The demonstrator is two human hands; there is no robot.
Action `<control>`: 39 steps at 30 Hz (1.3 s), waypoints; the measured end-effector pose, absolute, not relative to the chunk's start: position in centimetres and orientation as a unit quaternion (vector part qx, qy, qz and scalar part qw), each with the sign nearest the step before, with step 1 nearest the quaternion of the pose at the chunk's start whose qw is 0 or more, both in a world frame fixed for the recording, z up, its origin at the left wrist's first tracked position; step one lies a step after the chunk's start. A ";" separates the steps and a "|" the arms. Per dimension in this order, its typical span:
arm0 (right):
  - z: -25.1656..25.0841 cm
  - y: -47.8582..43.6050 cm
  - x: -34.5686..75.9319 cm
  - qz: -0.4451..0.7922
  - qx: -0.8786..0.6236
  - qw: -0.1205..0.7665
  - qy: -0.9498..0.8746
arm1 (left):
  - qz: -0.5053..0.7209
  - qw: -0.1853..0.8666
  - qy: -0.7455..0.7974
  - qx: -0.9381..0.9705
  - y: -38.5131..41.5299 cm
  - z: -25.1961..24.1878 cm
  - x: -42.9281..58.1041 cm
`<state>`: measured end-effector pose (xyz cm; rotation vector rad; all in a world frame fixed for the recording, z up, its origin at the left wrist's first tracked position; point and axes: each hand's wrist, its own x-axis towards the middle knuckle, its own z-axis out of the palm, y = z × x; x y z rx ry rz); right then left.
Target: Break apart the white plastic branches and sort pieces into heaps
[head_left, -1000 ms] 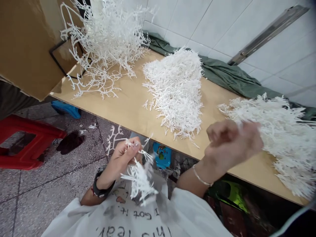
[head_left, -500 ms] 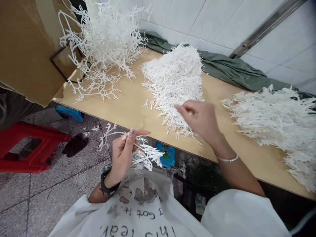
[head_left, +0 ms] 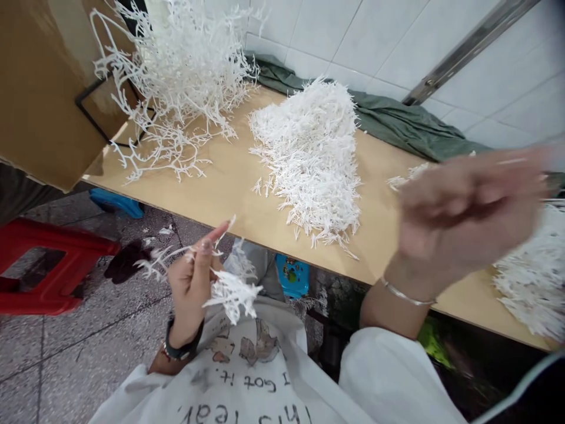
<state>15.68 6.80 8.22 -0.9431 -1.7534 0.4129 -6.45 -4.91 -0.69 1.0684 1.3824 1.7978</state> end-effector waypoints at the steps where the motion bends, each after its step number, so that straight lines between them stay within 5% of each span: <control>1: 8.5 8.1 16.6 0.083 -0.394 0.588 -0.701 | 0.679 0.311 0.543 0.383 -4.9 -0.6 -6.6; 2: 8.4 9.4 17.4 -0.041 -0.420 0.597 -0.682 | 0.669 0.318 0.558 0.375 -4.8 -0.5 -6.6; 4: 7.4 12.0 18.1 -0.162 -0.486 0.442 -0.736 | 0.653 0.326 0.567 0.381 -4.4 -0.4 -6.5; 6: 5.9 13.8 18.0 -0.165 -0.519 0.268 -0.795 | 0.652 0.322 0.569 0.384 -4.1 -0.3 -6.2; 8: 4.9 13.9 17.2 -0.144 -0.527 0.208 -0.811 | 0.656 0.316 0.573 0.377 -3.7 -0.2 -6.0; 11: 4.9 11.1 15.2 -0.070 -0.494 0.275 -0.822 | 0.657 0.307 0.582 0.368 -3.2 -0.1 -5.9; 13: 5.4 8.3 13.6 0.088 -0.396 0.321 -0.855 | 0.655 0.303 0.586 0.369 -2.9 0.1 -5.9; 18: 4.9 4.1 10.2 0.416 -0.239 0.150 -0.865 | 0.655 0.343 0.554 0.383 -3.1 0.4 -5.8; 23: 3.8 4.5 9.5 0.606 -0.181 0.131 -0.763 | 0.612 0.492 0.480 0.392 -4.3 -0.3 -6.7; 29: 4.2 4.0 10.0 0.630 -0.221 0.201 -0.717 | 0.427 0.636 0.374 0.523 -4.2 -0.8 -7.3; 39: 1.2 2.6 10.7 0.674 -0.222 0.222 -0.669 | 0.503 0.522 0.395 0.564 -4.1 -0.3 -5.6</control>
